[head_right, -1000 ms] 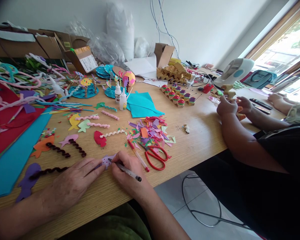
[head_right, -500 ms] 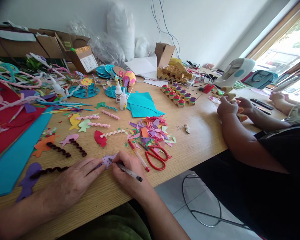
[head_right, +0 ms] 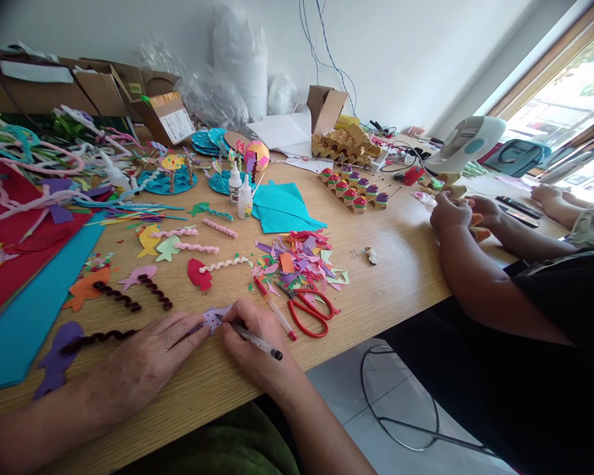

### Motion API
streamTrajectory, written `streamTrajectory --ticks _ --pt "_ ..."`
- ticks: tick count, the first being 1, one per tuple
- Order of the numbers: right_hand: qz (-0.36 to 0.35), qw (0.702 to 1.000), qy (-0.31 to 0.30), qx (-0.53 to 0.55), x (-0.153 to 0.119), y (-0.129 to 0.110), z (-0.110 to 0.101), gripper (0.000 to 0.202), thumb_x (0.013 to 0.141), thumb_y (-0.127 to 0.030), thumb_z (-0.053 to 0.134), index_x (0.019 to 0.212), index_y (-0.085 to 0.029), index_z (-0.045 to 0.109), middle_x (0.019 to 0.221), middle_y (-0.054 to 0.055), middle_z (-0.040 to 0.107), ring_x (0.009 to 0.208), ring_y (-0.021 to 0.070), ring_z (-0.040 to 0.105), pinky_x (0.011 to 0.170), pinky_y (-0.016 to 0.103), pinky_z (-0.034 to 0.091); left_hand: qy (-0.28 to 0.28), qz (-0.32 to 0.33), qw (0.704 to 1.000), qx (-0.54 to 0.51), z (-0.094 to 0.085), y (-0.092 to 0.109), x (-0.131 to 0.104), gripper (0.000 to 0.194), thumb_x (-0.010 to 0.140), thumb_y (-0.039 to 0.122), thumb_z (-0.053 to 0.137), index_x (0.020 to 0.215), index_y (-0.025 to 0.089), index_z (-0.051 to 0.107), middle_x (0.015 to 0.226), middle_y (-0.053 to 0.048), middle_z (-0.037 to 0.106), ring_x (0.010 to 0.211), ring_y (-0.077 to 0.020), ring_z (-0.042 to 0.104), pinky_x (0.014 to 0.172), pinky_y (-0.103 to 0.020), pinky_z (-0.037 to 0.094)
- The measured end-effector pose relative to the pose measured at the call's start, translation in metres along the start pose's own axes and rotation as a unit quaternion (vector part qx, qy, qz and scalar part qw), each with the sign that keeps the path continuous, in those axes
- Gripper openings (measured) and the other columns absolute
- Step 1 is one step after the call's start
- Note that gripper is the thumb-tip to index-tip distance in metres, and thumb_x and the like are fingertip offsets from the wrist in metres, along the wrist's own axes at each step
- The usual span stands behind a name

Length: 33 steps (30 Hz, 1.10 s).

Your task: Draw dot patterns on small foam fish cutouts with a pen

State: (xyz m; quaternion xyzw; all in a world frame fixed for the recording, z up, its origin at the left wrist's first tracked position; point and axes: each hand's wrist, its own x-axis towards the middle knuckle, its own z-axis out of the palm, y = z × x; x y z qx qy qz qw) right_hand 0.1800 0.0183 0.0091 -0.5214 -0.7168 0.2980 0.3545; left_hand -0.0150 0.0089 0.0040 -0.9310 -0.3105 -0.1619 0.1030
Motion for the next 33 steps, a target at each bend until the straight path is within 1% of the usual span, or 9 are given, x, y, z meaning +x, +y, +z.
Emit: streamTrajectory --ticks 5,10,13,18,22,27,30,33 --pt "0.003 1.000 -0.001 -0.005 0.0005 0.0000 -0.0004 0.010 0.070 -0.013 0.049 0.066 -0.020 0.054 0.057 -0.004 0.057 0.050 0.0095 0.048 0.049 0.018 0.036 -0.003 0.002 1.000 -0.004 -0.0003 -0.0002 0.0006 0.043 0.084 -0.001 0.030 0.112 0.009 0.060 0.104 -0.011 0.063 0.097 -0.0235 0.055 0.086 -0.038 0.050" --pt "0.001 1.000 0.007 0.001 0.0008 -0.0006 -0.0005 0.010 0.071 -0.013 0.048 0.066 -0.020 0.054 0.057 -0.004 0.057 0.050 0.0097 0.050 0.050 0.018 0.036 0.006 0.004 1.000 0.002 -0.0006 0.0001 0.0011 0.043 0.084 -0.001 0.029 0.111 0.009 0.060 0.103 -0.010 0.063 0.097 -0.0232 0.055 0.084 -0.037 0.051" --pt "-0.005 1.000 0.003 0.000 0.0007 -0.0005 -0.0002 0.010 0.071 -0.014 0.048 0.065 -0.020 0.054 0.057 -0.004 0.057 0.050 0.0099 0.049 0.050 0.018 0.036 -0.001 0.005 1.000 -0.003 -0.0006 -0.0002 0.0012 0.042 0.084 -0.002 0.029 0.111 0.008 0.060 0.103 -0.011 0.063 0.096 -0.0232 0.055 0.084 -0.037 0.051" --pt "0.012 1.000 -0.001 -0.005 0.0004 0.0001 0.0005 0.010 0.070 -0.013 0.049 0.066 -0.020 0.055 0.058 -0.004 0.058 0.051 0.0099 0.049 0.050 0.018 0.036 -0.006 0.006 1.000 -0.007 -0.0009 -0.0006 0.0015 0.042 0.084 -0.001 0.029 0.112 0.008 0.060 0.104 -0.012 0.063 0.097 -0.0240 0.055 0.084 -0.039 0.052" --pt "-0.003 1.000 -0.002 -0.003 0.0002 0.0008 0.0001 0.010 0.070 -0.013 0.049 0.066 -0.020 0.055 0.058 -0.004 0.057 0.051 0.0096 0.049 0.050 0.018 0.037 -0.010 0.003 1.000 -0.011 -0.0013 -0.0005 0.0015 0.043 0.083 -0.002 0.030 0.112 0.008 0.059 0.104 -0.011 0.063 0.097 -0.0234 0.055 0.085 -0.038 0.051" --pt "0.001 1.000 0.003 -0.006 0.0003 0.0008 -0.0003 0.011 0.071 -0.013 0.049 0.065 -0.020 0.054 0.056 -0.004 0.057 0.050 0.0099 0.048 0.050 0.018 0.036 -0.013 0.000 1.000 -0.009 0.0000 -0.0008 0.0003 0.041 0.083 -0.001 0.034 0.114 0.009 0.058 0.104 -0.011 0.062 0.097 -0.0236 0.055 0.085 -0.038 0.051" --pt "-0.002 1.000 0.000 -0.003 0.0006 0.0002 -0.0002 0.010 0.071 -0.013 0.049 0.065 -0.020 0.054 0.058 -0.004 0.058 0.051 0.0098 0.049 0.050 0.018 0.037 -0.007 0.001 1.000 -0.004 -0.0001 -0.0008 0.0003 0.041 0.082 -0.001 0.033 0.113 0.008 0.058 0.104 -0.011 0.062 0.097 -0.0241 0.055 0.085 -0.038 0.051" --pt "0.004 1.000 0.003 0.000 0.0011 -0.0009 -0.0007 0.011 0.070 -0.012 0.049 0.065 -0.020 0.054 0.056 -0.005 0.056 0.050 0.0095 0.048 0.049 0.018 0.036 -0.010 0.003 1.000 -0.003 -0.0007 -0.0007 0.0010 0.042 0.082 -0.002 0.033 0.113 0.008 0.059 0.104 -0.011 0.063 0.097 -0.0238 0.055 0.085 -0.038 0.051"
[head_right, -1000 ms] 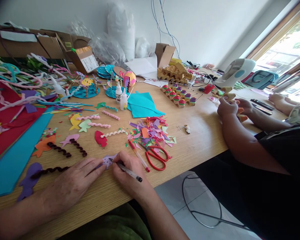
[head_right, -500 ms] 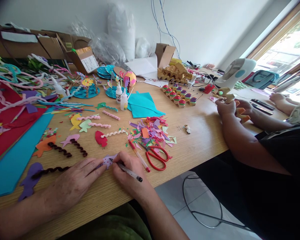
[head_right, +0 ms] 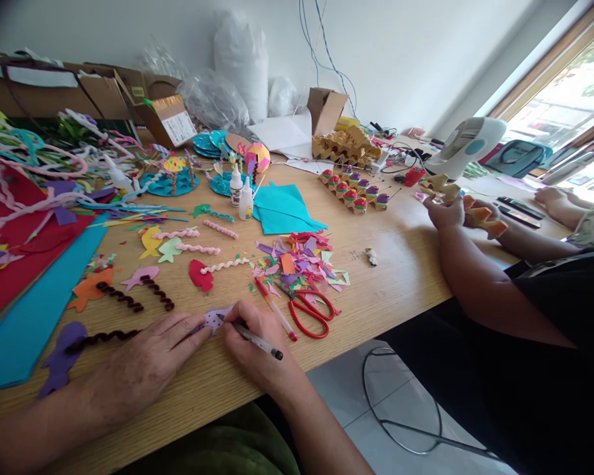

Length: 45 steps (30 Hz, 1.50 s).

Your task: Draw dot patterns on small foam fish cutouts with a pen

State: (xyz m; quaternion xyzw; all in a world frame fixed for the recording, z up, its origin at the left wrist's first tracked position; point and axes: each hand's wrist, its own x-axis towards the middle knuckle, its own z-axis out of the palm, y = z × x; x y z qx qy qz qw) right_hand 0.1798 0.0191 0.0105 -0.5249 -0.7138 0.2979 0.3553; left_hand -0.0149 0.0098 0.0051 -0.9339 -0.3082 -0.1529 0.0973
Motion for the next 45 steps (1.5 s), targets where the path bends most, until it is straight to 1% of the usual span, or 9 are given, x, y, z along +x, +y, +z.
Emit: streamTrajectory --ticks 5,9,15,19,26,31,35,39,45 --pt "0.002 1.000 -0.012 0.004 0.0004 -0.0021 -0.0018 0.010 0.070 -0.012 0.049 0.065 -0.020 0.054 0.057 -0.004 0.056 0.051 0.0098 0.049 0.049 0.018 0.036 0.003 -0.004 1.000 -0.001 0.0011 0.0000 -0.0002 0.043 0.082 -0.002 0.033 0.113 0.010 0.059 0.105 -0.010 0.062 0.099 -0.0230 0.055 0.087 -0.037 0.049" --pt "0.002 1.000 -0.010 0.002 0.0001 -0.0023 -0.0021 0.010 0.070 -0.013 0.049 0.065 -0.020 0.054 0.057 -0.004 0.056 0.050 0.0098 0.048 0.049 0.018 0.036 0.000 -0.008 1.000 -0.007 0.0022 -0.0002 -0.0012 0.042 0.083 -0.001 0.033 0.114 0.012 0.058 0.105 -0.010 0.062 0.099 -0.0225 0.054 0.087 -0.037 0.050" --pt "0.001 1.000 -0.005 0.003 0.0002 -0.0014 -0.0017 0.011 0.070 -0.012 0.048 0.064 -0.020 0.053 0.056 -0.004 0.055 0.050 0.0097 0.047 0.049 0.018 0.035 -0.009 -0.006 1.000 -0.009 0.0012 0.0000 -0.0005 0.041 0.084 -0.001 0.033 0.114 0.010 0.058 0.105 -0.011 0.062 0.098 -0.0234 0.055 0.086 -0.038 0.051" --pt "-0.003 1.000 -0.013 0.015 0.0005 -0.0019 -0.0023 0.011 0.070 -0.012 0.048 0.065 -0.020 0.053 0.057 -0.004 0.056 0.050 0.0094 0.047 0.048 0.018 0.035 -0.003 0.002 1.000 -0.006 0.0001 0.0000 0.0013 0.041 0.084 -0.001 0.032 0.113 0.008 0.059 0.103 -0.012 0.063 0.097 -0.0239 0.056 0.084 -0.038 0.052" --pt "-0.005 1.000 -0.008 0.012 -0.0007 -0.0006 -0.0004 0.010 0.069 -0.011 0.048 0.065 -0.019 0.053 0.057 -0.004 0.055 0.050 0.0091 0.048 0.048 0.017 0.035 0.009 0.003 1.000 0.006 0.0008 0.0002 0.0004 0.042 0.084 -0.002 0.029 0.111 0.008 0.060 0.103 -0.011 0.063 0.095 -0.0242 0.057 0.083 -0.039 0.052" --pt "-0.002 1.000 -0.002 0.006 -0.0008 -0.0003 -0.0005 0.010 0.070 -0.012 0.048 0.065 -0.020 0.053 0.057 -0.004 0.055 0.051 0.0096 0.048 0.050 0.018 0.036 -0.004 -0.003 1.000 0.002 0.0006 0.0004 0.0000 0.042 0.084 -0.002 0.031 0.113 0.009 0.059 0.103 -0.011 0.063 0.097 -0.0229 0.056 0.084 -0.037 0.052" --pt "-0.002 1.000 -0.011 0.008 -0.0009 0.0010 -0.0005 0.010 0.070 -0.012 0.049 0.066 -0.020 0.054 0.057 -0.004 0.055 0.051 0.0092 0.047 0.049 0.018 0.034 0.000 0.001 1.000 0.000 -0.0009 0.0005 0.0007 0.042 0.084 -0.002 0.030 0.112 0.009 0.060 0.104 -0.011 0.063 0.097 -0.0232 0.056 0.084 -0.038 0.052" --pt "-0.001 1.000 -0.002 0.009 -0.0012 0.0017 -0.0001 0.010 0.070 -0.011 0.049 0.066 -0.019 0.054 0.057 -0.005 0.054 0.050 0.0087 0.046 0.048 0.017 0.034 -0.006 -0.001 1.000 0.005 -0.0006 0.0006 0.0010 0.043 0.084 -0.002 0.030 0.112 0.009 0.060 0.104 -0.011 0.063 0.097 -0.0234 0.057 0.084 -0.038 0.053" --pt "-0.004 1.000 -0.006 0.009 -0.0008 0.0006 -0.0002 0.010 0.070 -0.012 0.049 0.065 -0.020 0.053 0.057 -0.005 0.055 0.050 0.0092 0.047 0.048 0.018 0.034 -0.007 -0.004 1.000 -0.001 0.0002 0.0007 0.0006 0.042 0.084 -0.002 0.030 0.113 0.009 0.059 0.104 -0.011 0.063 0.097 -0.0237 0.057 0.084 -0.038 0.053"
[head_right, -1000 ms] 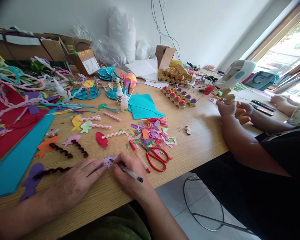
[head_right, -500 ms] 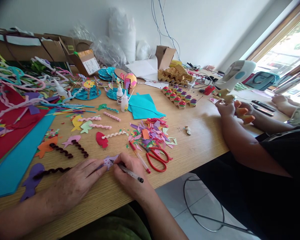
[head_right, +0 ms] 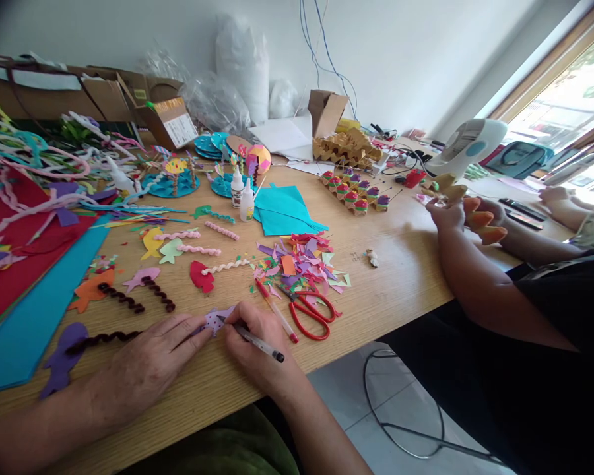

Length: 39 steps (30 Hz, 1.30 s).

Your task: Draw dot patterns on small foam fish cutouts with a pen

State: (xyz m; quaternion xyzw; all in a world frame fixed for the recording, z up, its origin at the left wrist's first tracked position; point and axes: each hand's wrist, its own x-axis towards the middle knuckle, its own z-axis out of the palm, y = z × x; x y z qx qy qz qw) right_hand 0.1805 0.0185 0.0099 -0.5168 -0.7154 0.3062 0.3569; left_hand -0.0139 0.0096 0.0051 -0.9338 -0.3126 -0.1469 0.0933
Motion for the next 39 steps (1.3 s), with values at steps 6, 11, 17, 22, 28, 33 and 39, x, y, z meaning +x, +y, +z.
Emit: streamTrajectory --ticks 6,11,17,22,28,33,39 --pt "-0.009 1.000 0.006 -0.001 -0.0007 0.0007 0.0007 0.011 0.070 -0.011 0.049 0.065 -0.019 0.053 0.057 -0.005 0.055 0.051 0.0089 0.047 0.049 0.017 0.034 -0.003 -0.005 1.000 0.003 -0.0003 0.0001 0.0003 0.043 0.083 -0.003 0.030 0.112 0.009 0.060 0.104 -0.011 0.063 0.097 -0.0240 0.057 0.084 -0.039 0.052" --pt "-0.011 1.000 0.007 -0.001 -0.0006 0.0011 0.0006 0.010 0.070 -0.011 0.049 0.066 -0.019 0.053 0.058 -0.005 0.055 0.051 0.0089 0.048 0.049 0.017 0.034 -0.011 -0.002 1.000 -0.001 0.0003 0.0003 -0.0012 0.044 0.083 -0.002 0.030 0.115 0.009 0.058 0.106 -0.011 0.063 0.098 -0.0240 0.057 0.085 -0.039 0.052" --pt "-0.009 1.000 0.009 -0.001 -0.0003 0.0008 0.0005 0.011 0.070 -0.010 0.049 0.066 -0.019 0.053 0.058 -0.004 0.056 0.051 0.0089 0.049 0.049 0.017 0.035 -0.003 -0.005 1.000 0.001 -0.0006 0.0008 -0.0007 0.042 0.083 -0.001 0.032 0.113 0.009 0.059 0.105 -0.011 0.063 0.097 -0.0245 0.057 0.084 -0.039 0.052" --pt "-0.006 1.000 0.008 -0.006 -0.0014 0.0029 0.0009 0.011 0.071 -0.011 0.049 0.066 -0.020 0.053 0.058 -0.005 0.056 0.052 0.0090 0.049 0.049 0.017 0.034 -0.003 0.003 1.000 0.002 -0.0016 0.0000 0.0006 0.042 0.083 -0.002 0.032 0.113 0.008 0.059 0.104 -0.011 0.063 0.096 -0.0244 0.057 0.084 -0.039 0.052" --pt "-0.008 1.000 0.006 -0.005 -0.0010 0.0025 0.0010 0.011 0.071 -0.011 0.050 0.067 -0.020 0.054 0.058 -0.005 0.057 0.052 0.0089 0.049 0.050 0.017 0.035 -0.011 0.000 1.000 0.003 0.0000 0.0010 -0.0012 0.044 0.082 -0.003 0.031 0.114 0.009 0.059 0.106 -0.011 0.063 0.098 -0.0236 0.056 0.085 -0.039 0.052" --pt "-0.007 1.000 0.007 -0.011 -0.0010 0.0022 0.0008 0.011 0.071 -0.011 0.049 0.066 -0.020 0.054 0.059 -0.004 0.057 0.052 0.0094 0.049 0.051 0.018 0.035 -0.022 -0.008 1.000 0.008 0.0006 -0.0002 -0.0012 0.045 0.083 -0.002 0.031 0.116 0.012 0.058 0.108 -0.009 0.062 0.100 -0.0219 0.055 0.088 -0.037 0.051" --pt "-0.005 1.000 0.008 -0.014 -0.0010 0.0020 0.0014 0.011 0.071 -0.011 0.049 0.066 -0.019 0.055 0.058 -0.004 0.057 0.052 0.0093 0.049 0.051 0.017 0.036 -0.012 -0.003 1.000 0.005 0.0001 0.0000 -0.0019 0.043 0.083 -0.001 0.032 0.116 0.010 0.058 0.107 -0.010 0.062 0.100 -0.0229 0.055 0.087 -0.037 0.051"
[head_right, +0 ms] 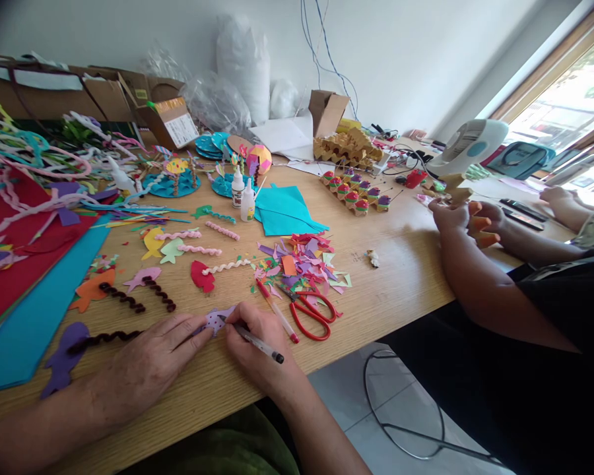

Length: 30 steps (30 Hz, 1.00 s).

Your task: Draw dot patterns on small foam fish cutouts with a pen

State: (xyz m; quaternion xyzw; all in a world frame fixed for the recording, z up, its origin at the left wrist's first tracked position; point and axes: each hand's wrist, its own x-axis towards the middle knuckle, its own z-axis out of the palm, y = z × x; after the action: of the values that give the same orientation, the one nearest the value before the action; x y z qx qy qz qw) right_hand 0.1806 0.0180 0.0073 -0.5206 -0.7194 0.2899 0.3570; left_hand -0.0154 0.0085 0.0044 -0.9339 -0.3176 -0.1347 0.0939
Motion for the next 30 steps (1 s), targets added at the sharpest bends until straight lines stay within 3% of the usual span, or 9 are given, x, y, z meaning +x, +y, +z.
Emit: streamTrajectory --ticks 30 --pt "0.003 1.000 -0.009 -0.003 0.0003 -0.0013 -0.0017 0.010 0.071 -0.012 0.049 0.065 -0.020 0.054 0.057 -0.004 0.056 0.051 0.0096 0.048 0.050 0.018 0.036 -0.006 0.000 1.000 0.006 -0.0014 -0.0007 0.0004 0.044 0.083 -0.002 0.032 0.114 0.012 0.059 0.107 -0.009 0.063 0.100 -0.0224 0.055 0.088 -0.037 0.050"
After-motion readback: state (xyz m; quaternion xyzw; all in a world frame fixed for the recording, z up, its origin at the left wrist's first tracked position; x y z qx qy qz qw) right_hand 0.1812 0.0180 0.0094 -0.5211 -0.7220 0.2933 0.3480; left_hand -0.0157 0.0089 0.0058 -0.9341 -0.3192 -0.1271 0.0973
